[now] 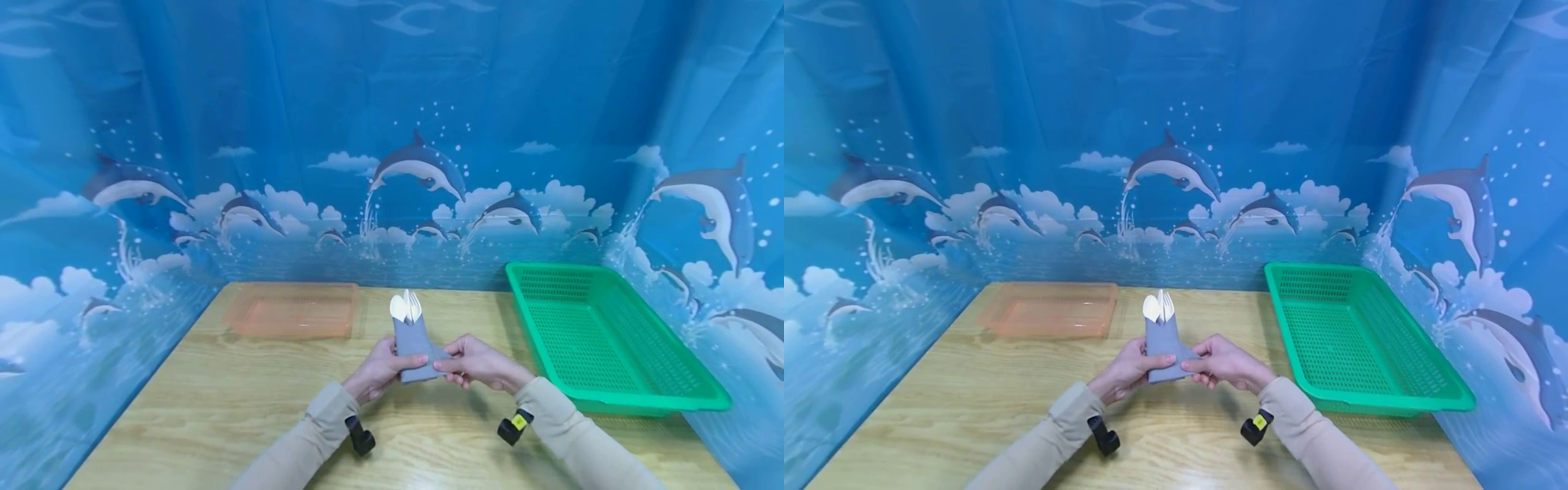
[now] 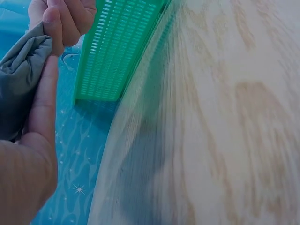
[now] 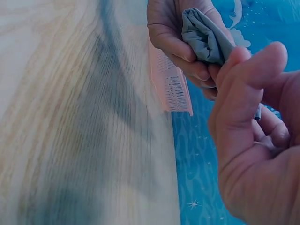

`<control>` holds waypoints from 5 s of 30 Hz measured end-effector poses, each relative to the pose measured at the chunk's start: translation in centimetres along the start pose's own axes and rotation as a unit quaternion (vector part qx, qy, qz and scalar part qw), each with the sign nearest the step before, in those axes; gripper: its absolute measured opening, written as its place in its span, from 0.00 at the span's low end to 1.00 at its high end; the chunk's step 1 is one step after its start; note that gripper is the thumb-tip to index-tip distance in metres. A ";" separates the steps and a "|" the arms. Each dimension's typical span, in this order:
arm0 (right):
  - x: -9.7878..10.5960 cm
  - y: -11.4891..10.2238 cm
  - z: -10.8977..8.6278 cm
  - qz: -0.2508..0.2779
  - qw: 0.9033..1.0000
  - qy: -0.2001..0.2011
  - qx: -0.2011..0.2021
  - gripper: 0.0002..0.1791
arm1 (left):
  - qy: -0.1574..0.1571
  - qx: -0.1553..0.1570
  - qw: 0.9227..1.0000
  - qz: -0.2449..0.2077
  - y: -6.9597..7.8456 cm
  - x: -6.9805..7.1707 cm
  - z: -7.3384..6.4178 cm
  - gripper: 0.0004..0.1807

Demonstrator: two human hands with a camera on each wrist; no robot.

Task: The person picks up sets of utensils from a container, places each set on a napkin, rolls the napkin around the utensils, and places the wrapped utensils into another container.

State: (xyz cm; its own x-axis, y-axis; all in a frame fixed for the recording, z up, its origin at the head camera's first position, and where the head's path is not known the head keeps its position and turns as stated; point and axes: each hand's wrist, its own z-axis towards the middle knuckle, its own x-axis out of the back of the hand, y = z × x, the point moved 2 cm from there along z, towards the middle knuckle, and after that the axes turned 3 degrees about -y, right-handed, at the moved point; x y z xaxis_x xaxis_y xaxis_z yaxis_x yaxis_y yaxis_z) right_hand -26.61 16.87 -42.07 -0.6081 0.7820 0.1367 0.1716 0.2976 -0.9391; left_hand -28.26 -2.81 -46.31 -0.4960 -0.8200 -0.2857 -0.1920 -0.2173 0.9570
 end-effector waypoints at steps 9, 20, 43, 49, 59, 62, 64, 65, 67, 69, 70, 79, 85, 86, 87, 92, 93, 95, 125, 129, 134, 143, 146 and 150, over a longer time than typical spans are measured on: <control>0.2 0.6 0.0 0.038 0.999 -0.022 0.013 0.08 | 0.008 0.013 1.000 -0.004 -0.2 -0.1 0.0 0.35; -1.3 1.2 0.1 0.072 0.995 0.049 0.047 0.12 | 0.069 -0.019 0.997 0.009 0.7 -0.2 0.4 0.29; -5.0 1.3 2.2 -0.033 0.947 0.301 0.106 0.22 | 0.222 0.001 0.975 0.017 1.4 -2.1 1.1 0.33; -5.2 1.2 2.6 -0.012 0.950 0.295 0.101 0.21 | 0.258 0.007 0.965 0.045 1.4 -2.4 1.1 0.31; -5.0 1.1 2.9 -0.085 0.924 0.352 0.126 0.11 | 0.277 -0.008 0.959 0.062 1.2 -2.8 1.3 0.28; -5.0 1.4 3.0 -0.079 0.924 0.354 0.120 0.11 | 0.263 -0.006 0.963 0.055 1.1 -2.8 1.3 0.28; -4.8 1.6 3.1 -0.052 0.925 0.354 0.125 0.10 | 0.256 -0.006 0.965 0.051 1.1 -2.7 1.3 0.29; -4.7 1.7 3.2 -0.030 0.926 0.351 0.131 0.11 | 0.253 -0.005 0.966 0.050 1.1 -2.7 1.3 0.29; -4.3 1.9 3.3 0.020 0.928 0.342 0.146 0.11 | 0.249 -0.005 0.967 0.053 1.0 -2.5 1.4 0.29; -4.2 1.9 3.2 0.070 0.931 0.329 0.141 0.11 | 0.250 -0.008 0.966 0.068 1.0 -2.3 1.4 0.29; -4.1 1.9 3.1 0.093 0.933 0.320 0.134 0.12 | 0.251 -0.009 0.964 0.080 1.1 -2.2 1.4 0.28; -4.0 1.0 1.9 0.099 0.959 0.250 0.091 0.18 | 0.279 -0.050 0.946 0.157 1.2 -1.6 1.4 0.26; -3.7 0.8 1.7 0.100 0.970 0.207 0.081 0.20 | 0.248 -0.064 0.950 0.179 1.2 -1.7 1.5 0.26; -3.6 0.8 1.7 0.099 0.971 0.201 0.080 0.20 | 0.241 -0.068 0.950 0.184 1.2 -1.7 1.5 0.25; -3.6 0.8 1.6 0.098 0.973 0.195 0.081 0.21 | 0.232 -0.073 0.951 0.190 1.2 -1.8 1.5 0.25; -3.3 0.8 1.5 0.093 0.976 0.182 0.074 0.21 | 0.175 -0.079 0.961 0.200 1.2 -1.6 1.7 0.24; -3.3 0.8 1.4 0.094 0.976 0.181 0.071 0.21 | 0.157 -0.071 0.965 0.199 1.2 -1.5 1.8 0.25; -3.2 1.0 1.4 0.095 0.975 0.187 0.066 0.21 | 0.117 -0.047 0.972 0.196 1.2 -1.1 1.8 0.25; -2.5 1.7 2.9 0.113 0.949 0.291 0.052 0.17 | 0.026 0.050 0.989 0.136 1.6 0.5 1.1 0.19; -2.7 1.5 2.8 0.101 0.945 0.307 0.055 0.17 | 0.025 0.048 0.991 0.120 1.4 0.3 1.1 0.18; -2.7 1.3 2.7 0.101 0.943 0.311 0.056 0.18 | 0.042 0.044 0.991 0.121 1.4 0.2 1.3 0.18; -2.4 1.8 2.7 0.111 0.946 0.300 0.049 0.21 | 0.042 0.047 0.992 0.113 1.1 0.1 1.2 0.18; -2.5 1.8 2.7 0.107 0.947 0.300 0.047 0.21 | 0.037 0.049 0.991 0.117 1.1 0.0 1.0 0.17; -2.6 1.7 2.7 0.096 0.945 0.309 0.042 0.20 | 0.036 0.052 0.991 0.122 1.0 -0.3 0.8 0.16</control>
State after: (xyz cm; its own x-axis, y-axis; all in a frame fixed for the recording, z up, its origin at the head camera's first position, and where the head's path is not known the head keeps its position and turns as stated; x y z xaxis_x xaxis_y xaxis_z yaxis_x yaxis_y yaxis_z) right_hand -26.85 13.87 -44.83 0.0018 0.9956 0.0938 0.1546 0.0924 -0.9836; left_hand -29.04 -2.37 -45.29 -0.4781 -0.8774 -0.0396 -0.1619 0.0437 0.9858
